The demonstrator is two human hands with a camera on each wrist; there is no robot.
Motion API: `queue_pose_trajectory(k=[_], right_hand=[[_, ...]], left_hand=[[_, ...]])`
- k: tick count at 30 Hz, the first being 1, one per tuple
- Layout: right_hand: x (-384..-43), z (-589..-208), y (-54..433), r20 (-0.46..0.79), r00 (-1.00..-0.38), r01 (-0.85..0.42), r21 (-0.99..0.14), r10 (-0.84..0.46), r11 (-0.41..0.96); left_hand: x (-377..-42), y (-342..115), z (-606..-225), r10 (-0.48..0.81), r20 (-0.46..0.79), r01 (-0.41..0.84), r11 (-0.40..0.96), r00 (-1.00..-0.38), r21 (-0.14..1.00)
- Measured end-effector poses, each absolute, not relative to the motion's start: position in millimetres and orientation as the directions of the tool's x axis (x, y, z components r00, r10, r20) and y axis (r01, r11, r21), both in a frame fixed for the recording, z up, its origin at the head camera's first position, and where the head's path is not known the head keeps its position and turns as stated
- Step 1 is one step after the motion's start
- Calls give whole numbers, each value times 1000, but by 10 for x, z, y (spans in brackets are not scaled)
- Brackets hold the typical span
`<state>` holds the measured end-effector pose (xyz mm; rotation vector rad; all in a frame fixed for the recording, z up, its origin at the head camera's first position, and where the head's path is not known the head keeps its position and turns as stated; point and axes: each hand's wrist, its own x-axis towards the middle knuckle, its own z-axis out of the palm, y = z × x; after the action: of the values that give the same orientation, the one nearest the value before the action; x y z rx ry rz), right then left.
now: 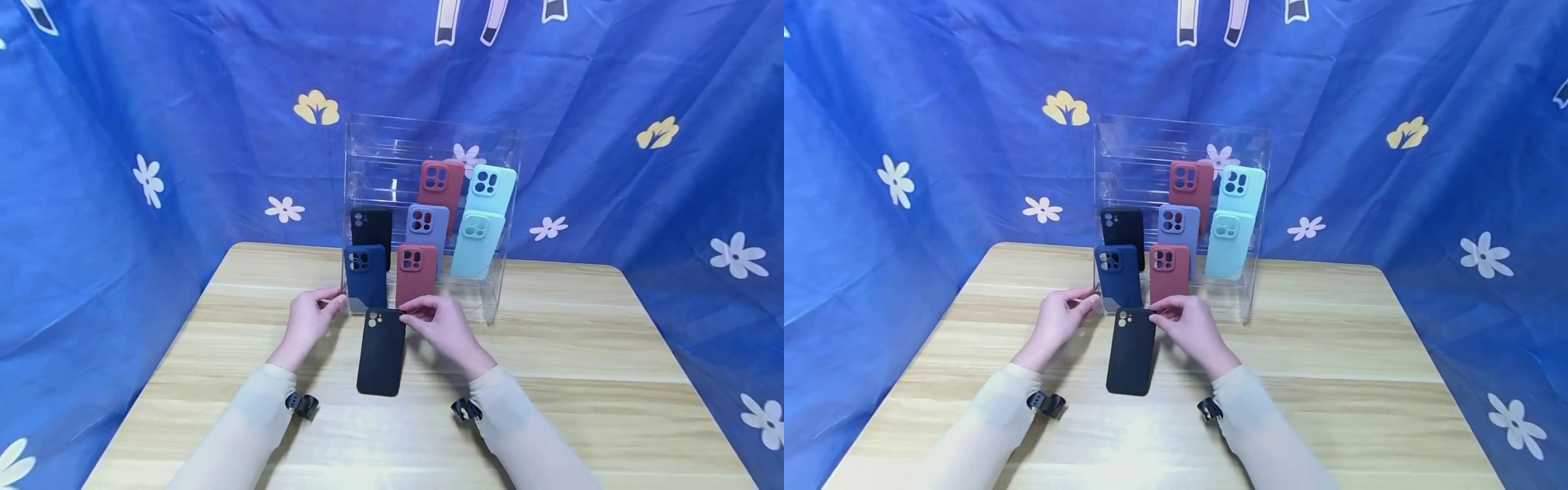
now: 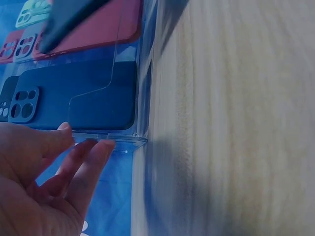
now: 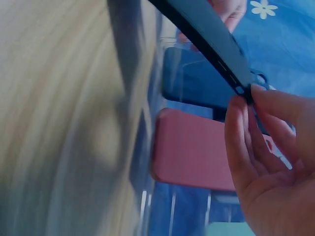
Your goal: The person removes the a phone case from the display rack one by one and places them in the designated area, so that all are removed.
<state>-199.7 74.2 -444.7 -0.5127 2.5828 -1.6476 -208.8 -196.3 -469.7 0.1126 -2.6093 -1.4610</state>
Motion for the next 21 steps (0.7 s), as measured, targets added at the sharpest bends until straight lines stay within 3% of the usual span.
queue_pose_trajectory(k=[21], right_hand=[[-2076,-4773,317,67,-975,-171,-834,-213,525]], left_hand=[[-2102,-1964,-4725,-137,116,25,535,-984,844]])
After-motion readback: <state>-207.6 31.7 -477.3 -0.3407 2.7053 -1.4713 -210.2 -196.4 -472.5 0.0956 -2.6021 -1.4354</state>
